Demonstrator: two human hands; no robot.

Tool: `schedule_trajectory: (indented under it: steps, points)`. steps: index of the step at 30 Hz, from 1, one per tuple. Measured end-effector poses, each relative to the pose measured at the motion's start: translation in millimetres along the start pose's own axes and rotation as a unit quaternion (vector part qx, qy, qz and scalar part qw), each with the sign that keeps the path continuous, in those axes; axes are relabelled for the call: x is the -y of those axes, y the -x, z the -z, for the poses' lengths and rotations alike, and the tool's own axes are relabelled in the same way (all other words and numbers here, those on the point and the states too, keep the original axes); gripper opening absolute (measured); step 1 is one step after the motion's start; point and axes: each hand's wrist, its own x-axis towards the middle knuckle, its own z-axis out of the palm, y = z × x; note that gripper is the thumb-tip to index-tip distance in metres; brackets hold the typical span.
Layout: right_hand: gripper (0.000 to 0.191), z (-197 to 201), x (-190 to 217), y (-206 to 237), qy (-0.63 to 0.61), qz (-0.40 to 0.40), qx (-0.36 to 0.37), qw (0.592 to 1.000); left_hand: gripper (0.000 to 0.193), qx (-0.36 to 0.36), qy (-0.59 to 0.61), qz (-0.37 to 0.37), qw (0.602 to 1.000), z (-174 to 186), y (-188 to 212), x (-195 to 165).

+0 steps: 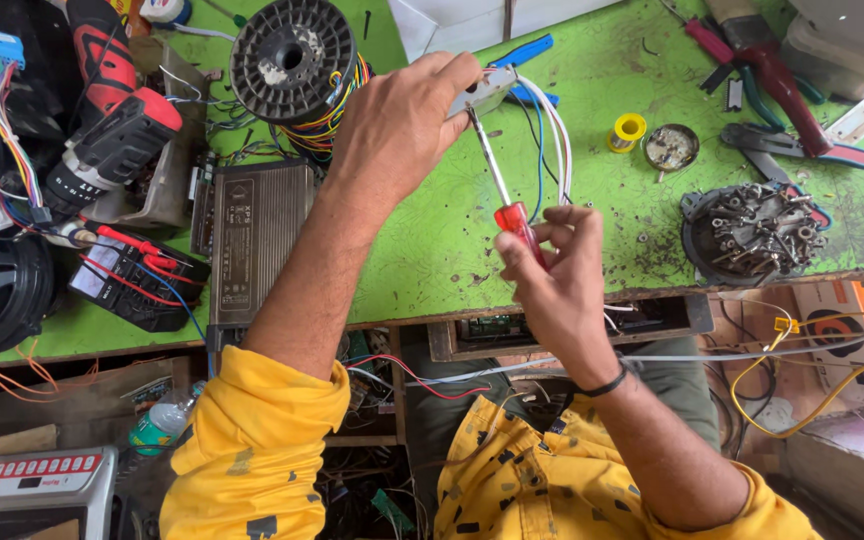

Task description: The person works on an open electronic device, manipulating internal wires and components. They use a screwdriver to tighten connections and adjust parts within the device's casing. The person also handles a separate motor-like component and various small parts on the workbench.

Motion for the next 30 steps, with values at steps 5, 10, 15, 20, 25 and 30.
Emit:
schedule_trajectory:
  steps: [5, 10, 15, 20, 25, 30]
  points:
    - [0.037, 7.8, 4.5, -0.6, -0.031, -0.013, 0.05, 0.998, 0.042, 0.004, -0.018, 0.001, 1.0, -8.1, 1.1, 3.5]
    - [0.045, 6.0, 3.0, -0.7, 0.045, -0.018, 0.042, 0.998, 0.042, -0.007, -0.017, -0.01, 1.0, -8.2, 0.7, 2.6]
    - [0.033, 12.5, 0.7, -5.2, -0.011, -0.079, 0.088, 0.993, 0.043, 0.004, -0.019, -0.012, 1.0, -4.6, 0.9, -0.8]
    - [0.038, 14.3, -0.3, -4.7, 0.025, -0.066, 0.067, 0.995, 0.042, 0.009, -0.018, -0.012, 1.0, -2.8, 1.2, -2.1]
    - [0.038, 15.7, 0.5, -5.5, -0.064, -0.145, 0.108, 0.981, 0.042, 0.006, -0.011, -0.02, 1.0, -3.9, 0.3, -1.7]
    - [0.038, 13.6, -0.7, -4.9, 0.015, -0.086, 0.066, 0.994, 0.044, 0.012, -0.01, -0.008, 1.0, -7.0, -1.2, -1.7]
